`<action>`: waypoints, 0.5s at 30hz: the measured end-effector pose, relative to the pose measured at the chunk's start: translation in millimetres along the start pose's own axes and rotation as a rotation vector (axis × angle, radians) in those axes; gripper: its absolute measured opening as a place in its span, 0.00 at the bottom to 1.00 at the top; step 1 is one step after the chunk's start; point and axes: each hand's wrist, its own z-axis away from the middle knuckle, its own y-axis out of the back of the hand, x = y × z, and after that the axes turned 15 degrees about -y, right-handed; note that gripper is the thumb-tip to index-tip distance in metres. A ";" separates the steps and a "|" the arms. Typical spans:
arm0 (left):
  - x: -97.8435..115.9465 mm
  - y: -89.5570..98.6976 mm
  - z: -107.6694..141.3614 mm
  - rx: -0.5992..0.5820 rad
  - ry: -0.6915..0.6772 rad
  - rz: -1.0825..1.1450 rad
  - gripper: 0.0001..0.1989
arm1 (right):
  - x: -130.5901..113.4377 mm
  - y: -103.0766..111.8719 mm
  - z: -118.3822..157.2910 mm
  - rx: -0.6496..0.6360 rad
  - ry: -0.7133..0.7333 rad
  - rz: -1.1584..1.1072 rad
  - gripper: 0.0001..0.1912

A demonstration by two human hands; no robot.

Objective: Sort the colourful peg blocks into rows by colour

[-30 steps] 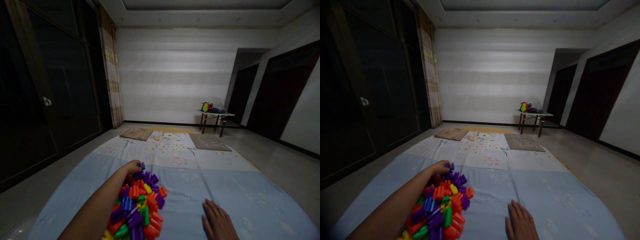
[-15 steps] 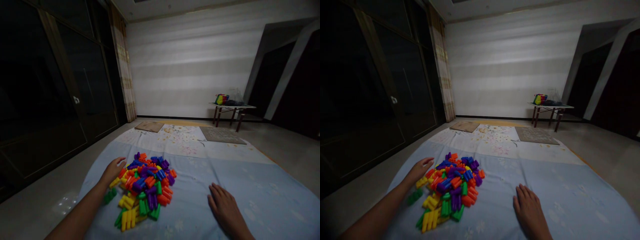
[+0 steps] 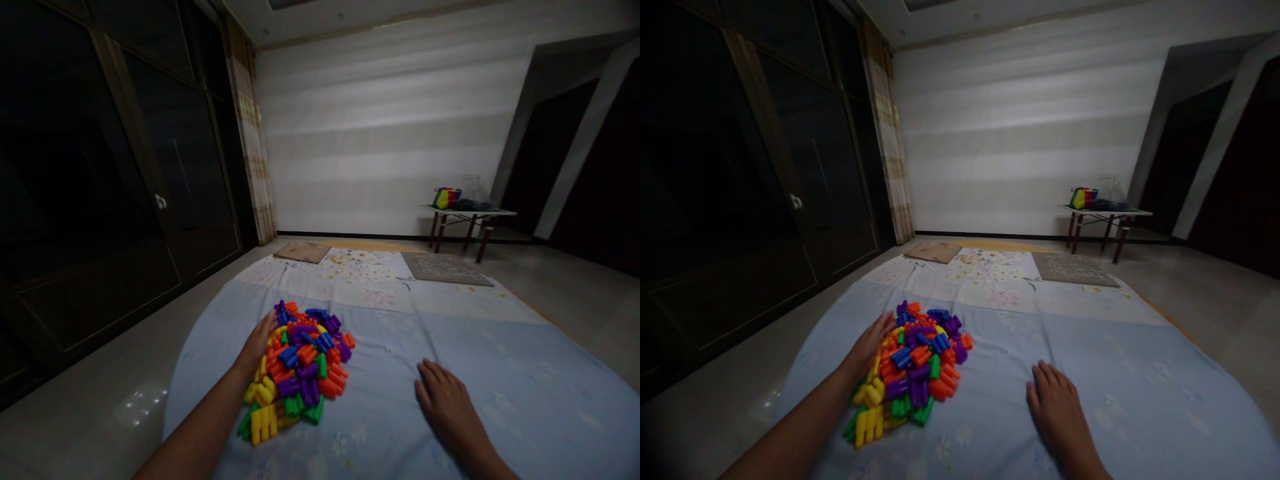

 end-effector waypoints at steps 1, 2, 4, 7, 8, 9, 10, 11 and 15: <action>4.5 1.8 1.6 0.006 -0.011 0.025 0.31 | -0.1 0.2 -0.1 -0.001 -0.002 -0.001 0.22; 6.8 5.7 4.3 0.016 -0.016 0.036 0.31 | -0.2 0.2 -0.1 -0.003 -0.004 -0.002 0.22; 4.4 18.9 13.6 0.045 -0.008 0.024 0.31 | -0.3 0.0 -0.3 -0.005 -0.009 0.000 0.22; -11.1 44.6 34.8 0.017 0.044 -0.077 0.35 | -0.3 -0.7 -0.8 -0.015 -0.006 0.000 0.22; -16.4 52.7 42.6 -0.055 0.065 -0.167 0.37 | -0.2 -0.9 -1.1 -0.020 -0.003 0.000 0.22; -20.1 60.0 50.1 -0.136 0.092 -0.249 0.39 | 0.0 -1.1 -1.4 -0.025 0.000 -0.001 0.22; -21.7 66.1 57.0 -0.210 0.116 -0.315 0.41 | 0.2 -1.2 -1.7 -0.029 0.000 -0.003 0.22; -20.9 70.7 63.3 -0.280 0.137 -0.365 0.43 | 0.5 -1.2 -1.9 -0.033 -0.001 -0.006 0.23; -2.8 70.7 82.1 -0.476 0.152 -0.331 0.49 | 1.6 -1.6 -2.3 -0.031 -0.004 -0.019 0.22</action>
